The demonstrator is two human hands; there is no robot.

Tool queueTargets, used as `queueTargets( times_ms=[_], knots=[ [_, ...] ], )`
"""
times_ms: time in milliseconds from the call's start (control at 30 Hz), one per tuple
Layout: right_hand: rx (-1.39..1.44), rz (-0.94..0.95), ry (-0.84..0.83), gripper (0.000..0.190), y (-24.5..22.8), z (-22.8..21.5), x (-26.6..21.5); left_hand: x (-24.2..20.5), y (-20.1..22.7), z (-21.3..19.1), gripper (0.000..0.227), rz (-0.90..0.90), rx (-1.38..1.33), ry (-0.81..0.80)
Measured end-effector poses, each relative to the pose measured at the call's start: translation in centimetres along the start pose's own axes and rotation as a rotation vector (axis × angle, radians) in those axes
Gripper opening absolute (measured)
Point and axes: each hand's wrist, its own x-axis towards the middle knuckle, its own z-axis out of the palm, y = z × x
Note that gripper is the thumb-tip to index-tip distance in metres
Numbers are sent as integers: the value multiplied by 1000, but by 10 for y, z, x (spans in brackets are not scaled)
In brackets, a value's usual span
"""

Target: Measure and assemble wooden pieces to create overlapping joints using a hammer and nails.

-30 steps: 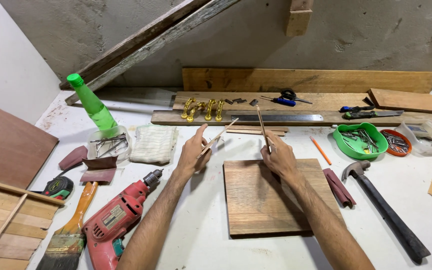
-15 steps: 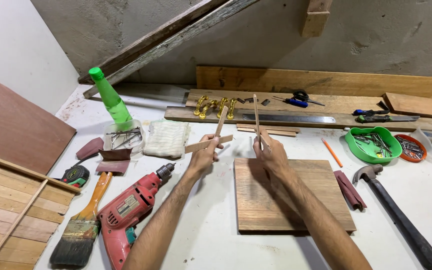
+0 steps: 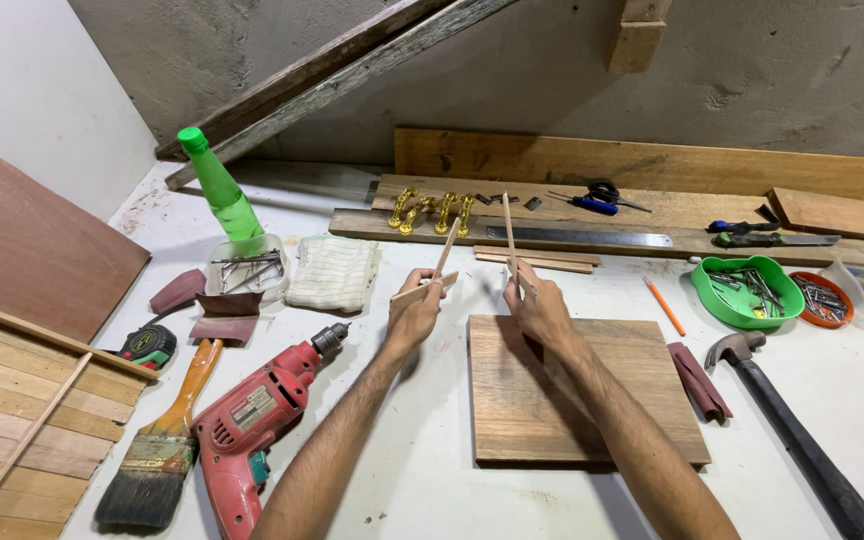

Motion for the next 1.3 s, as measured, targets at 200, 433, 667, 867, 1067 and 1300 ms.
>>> queueTargets(
  times_ms=[200,433,667,867,1067,1300],
  knots=[
    [9,82,-73,24,11,10,0,-2,2,4,36,-6,88,21],
    [101,110,-43,21,-24,-7,-4,0,1,11,28,101,12,21],
    [56,80,-81,28,-27,11,-1,-6,6,11,26,206,13,23],
    [40,72,-115,31,-64,8,4,-26,33,-7,30,4,-59,-2],
    [407,49,-40,39,-128,27,5,-41,15,-31,34,16,-441,94],
    [503,-30,-123,53,-243,39,-4,-107,26,-93,42,40,-626,206]
  ],
)
